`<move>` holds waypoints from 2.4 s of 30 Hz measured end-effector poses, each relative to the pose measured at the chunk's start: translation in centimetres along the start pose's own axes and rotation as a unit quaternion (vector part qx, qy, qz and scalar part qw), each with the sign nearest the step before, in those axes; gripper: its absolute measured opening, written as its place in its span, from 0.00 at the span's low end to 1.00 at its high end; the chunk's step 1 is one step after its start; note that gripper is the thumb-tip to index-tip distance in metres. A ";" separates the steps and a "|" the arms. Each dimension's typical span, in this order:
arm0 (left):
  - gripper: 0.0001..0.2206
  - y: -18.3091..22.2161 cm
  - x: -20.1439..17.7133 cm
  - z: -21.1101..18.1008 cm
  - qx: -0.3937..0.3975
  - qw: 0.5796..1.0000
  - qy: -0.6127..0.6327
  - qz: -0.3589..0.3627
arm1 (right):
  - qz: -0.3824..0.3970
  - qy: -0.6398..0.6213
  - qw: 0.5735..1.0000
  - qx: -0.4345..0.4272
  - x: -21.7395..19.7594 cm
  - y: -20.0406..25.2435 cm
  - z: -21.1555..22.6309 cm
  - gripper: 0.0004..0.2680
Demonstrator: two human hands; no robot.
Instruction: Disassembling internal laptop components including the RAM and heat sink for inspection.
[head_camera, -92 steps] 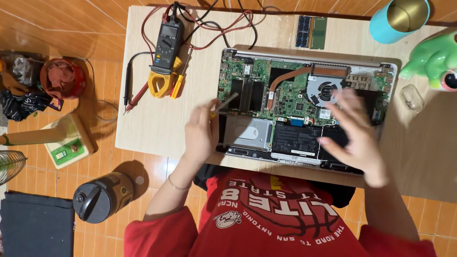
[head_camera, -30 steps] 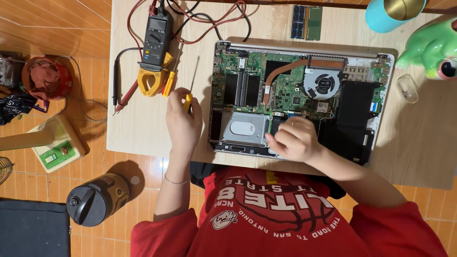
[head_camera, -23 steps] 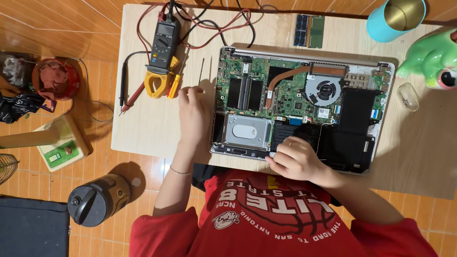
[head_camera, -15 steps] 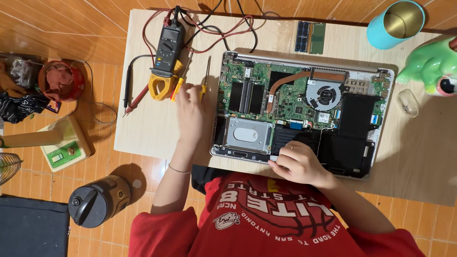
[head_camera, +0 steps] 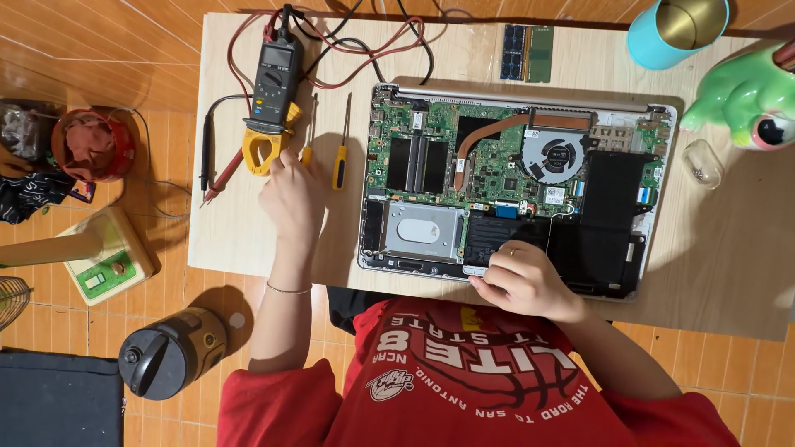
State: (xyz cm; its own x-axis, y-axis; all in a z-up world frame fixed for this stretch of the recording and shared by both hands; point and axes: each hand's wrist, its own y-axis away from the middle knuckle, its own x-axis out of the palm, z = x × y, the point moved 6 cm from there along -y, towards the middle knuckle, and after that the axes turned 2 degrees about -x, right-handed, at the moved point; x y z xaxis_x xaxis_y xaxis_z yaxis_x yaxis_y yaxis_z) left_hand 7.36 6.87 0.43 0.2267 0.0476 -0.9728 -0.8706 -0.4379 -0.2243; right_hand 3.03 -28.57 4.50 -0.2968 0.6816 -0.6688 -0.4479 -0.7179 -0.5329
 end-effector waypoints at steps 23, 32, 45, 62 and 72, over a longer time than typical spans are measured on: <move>0.13 8.5 -0.8 -7.1 0.035 0.878 0.470 0.079 | -0.331 0.003 0.813 0.478 -8.5 18.6 -8.6 0.19; 0.13 8.9 -0.6 -6.4 -0.044 0.807 0.578 0.111 | -0.318 0.078 0.826 0.459 -8.9 15.5 -7.3 0.15; 0.12 7.9 -3.0 -5.9 0.018 0.830 0.551 0.083 | -0.201 0.078 0.854 0.473 -10.2 13.6 -8.6 0.19; 0.12 3.3 -14.3 -10.4 0.368 0.902 0.223 0.033 | 0.154 0.194 0.961 0.124 0.6 -5.6 -8.6 0.17; 0.15 4.3 -14.5 -12.1 0.477 0.875 0.080 0.014 | 0.084 0.152 0.976 0.132 1.7 -5.4 -10.1 0.15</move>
State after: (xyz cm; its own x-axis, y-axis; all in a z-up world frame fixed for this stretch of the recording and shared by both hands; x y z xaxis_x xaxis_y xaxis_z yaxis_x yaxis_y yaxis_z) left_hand 5.59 -6.52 14.28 0.1918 -0.1109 -0.9752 -0.8273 0.5163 -0.2214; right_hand 13.44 -24.96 1.06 -0.1393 0.4542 -0.8799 -0.6286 -0.7272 -0.2759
